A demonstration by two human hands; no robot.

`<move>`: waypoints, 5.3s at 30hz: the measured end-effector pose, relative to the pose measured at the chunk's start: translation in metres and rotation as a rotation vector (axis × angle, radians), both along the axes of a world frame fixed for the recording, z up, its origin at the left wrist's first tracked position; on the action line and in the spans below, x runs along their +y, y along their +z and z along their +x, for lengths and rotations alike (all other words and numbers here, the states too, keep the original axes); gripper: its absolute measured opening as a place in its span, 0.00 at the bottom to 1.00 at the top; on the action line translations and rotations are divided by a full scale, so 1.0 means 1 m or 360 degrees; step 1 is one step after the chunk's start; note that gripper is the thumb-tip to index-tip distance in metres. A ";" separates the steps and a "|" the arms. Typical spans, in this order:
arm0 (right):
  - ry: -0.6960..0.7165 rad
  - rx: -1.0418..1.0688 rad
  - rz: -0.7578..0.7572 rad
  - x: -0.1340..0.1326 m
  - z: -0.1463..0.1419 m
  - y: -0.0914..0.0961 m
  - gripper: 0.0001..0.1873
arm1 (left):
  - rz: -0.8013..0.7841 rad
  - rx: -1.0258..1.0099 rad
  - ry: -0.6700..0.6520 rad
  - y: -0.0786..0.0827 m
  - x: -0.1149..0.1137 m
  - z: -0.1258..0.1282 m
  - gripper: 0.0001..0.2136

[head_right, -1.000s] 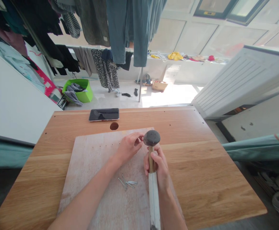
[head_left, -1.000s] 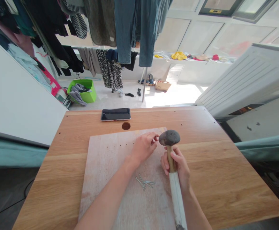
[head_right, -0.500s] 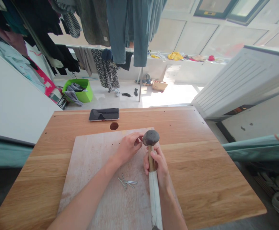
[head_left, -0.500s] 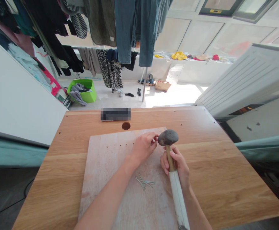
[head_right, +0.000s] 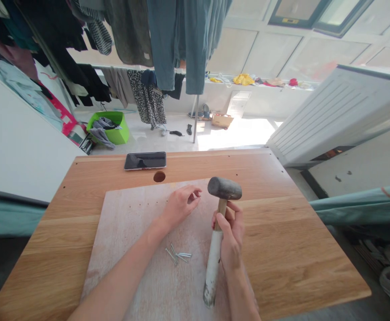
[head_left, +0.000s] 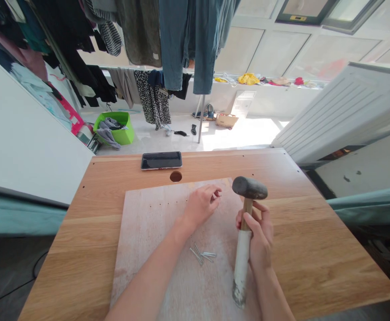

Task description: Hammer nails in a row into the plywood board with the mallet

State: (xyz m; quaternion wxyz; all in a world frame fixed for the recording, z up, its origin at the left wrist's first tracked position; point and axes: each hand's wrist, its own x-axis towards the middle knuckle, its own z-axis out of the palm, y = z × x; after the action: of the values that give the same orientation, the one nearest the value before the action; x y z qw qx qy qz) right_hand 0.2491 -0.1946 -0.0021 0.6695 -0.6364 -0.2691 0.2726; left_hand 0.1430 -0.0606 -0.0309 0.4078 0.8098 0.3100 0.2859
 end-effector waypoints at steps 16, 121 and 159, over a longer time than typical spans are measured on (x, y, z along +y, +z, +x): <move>0.0093 -0.1795 -0.1149 -0.031 0.016 0.001 0.19 | -0.0030 0.0022 -0.0018 0.006 0.000 -0.001 0.11; 0.0313 -0.0249 -0.0732 -0.056 -0.014 -0.007 0.34 | 0.0495 0.1234 -0.0801 0.058 -0.072 -0.062 0.06; 0.0282 -0.0216 -0.0717 -0.055 -0.015 -0.007 0.34 | -0.0457 -0.0211 0.0230 0.031 0.010 -0.034 0.06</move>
State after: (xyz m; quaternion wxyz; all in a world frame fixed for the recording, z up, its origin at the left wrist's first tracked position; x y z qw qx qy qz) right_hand 0.2338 -0.2494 -0.0093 0.4648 -0.7603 -0.3006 0.3400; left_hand 0.1091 -0.0509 0.0006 0.5171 0.6983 0.3775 0.3200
